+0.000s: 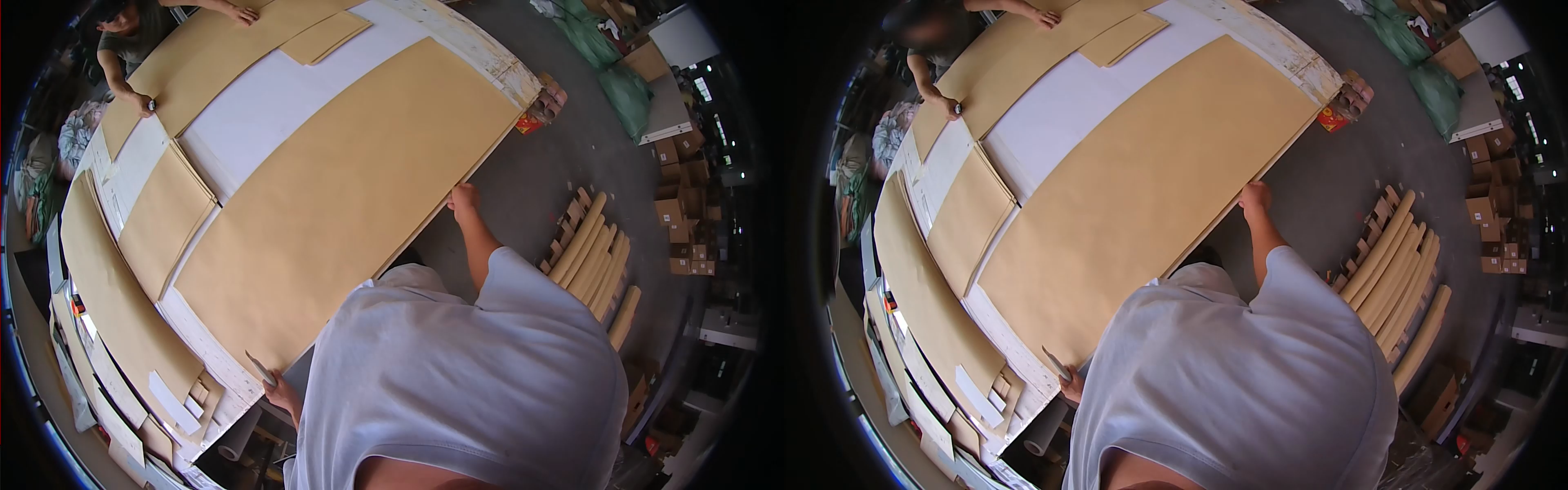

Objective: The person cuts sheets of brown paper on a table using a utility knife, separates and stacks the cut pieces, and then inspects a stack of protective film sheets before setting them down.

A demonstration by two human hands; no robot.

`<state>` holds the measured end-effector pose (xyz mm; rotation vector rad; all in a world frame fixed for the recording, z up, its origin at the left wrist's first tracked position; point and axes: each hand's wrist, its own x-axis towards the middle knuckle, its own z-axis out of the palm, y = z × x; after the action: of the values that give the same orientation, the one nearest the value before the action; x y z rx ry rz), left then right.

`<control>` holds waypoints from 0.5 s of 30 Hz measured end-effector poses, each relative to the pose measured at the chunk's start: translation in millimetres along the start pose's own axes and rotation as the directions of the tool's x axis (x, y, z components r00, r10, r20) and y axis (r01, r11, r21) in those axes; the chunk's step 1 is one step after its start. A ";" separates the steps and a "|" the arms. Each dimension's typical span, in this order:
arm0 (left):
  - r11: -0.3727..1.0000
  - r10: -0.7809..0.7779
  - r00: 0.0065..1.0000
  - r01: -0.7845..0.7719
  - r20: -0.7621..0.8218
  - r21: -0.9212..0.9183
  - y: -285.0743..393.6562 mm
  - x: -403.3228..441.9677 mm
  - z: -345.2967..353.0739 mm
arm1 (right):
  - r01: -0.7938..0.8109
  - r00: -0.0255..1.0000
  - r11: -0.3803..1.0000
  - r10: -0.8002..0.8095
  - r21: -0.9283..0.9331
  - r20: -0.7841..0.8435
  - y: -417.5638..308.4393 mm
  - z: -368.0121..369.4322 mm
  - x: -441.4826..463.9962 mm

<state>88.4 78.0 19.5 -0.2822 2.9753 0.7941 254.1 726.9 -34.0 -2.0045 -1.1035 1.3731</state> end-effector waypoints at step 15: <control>1.000 -0.008 1.000 0.008 0.002 -0.018 -0.4 2.0 1.7 | -0.054 0.997 0.993 0.058 0.105 -0.041 -2.2 8.7 6.4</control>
<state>86.5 78.2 17.6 -0.2939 2.9649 0.8197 246.4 732.9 -39.1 -1.9945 -0.9437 1.3790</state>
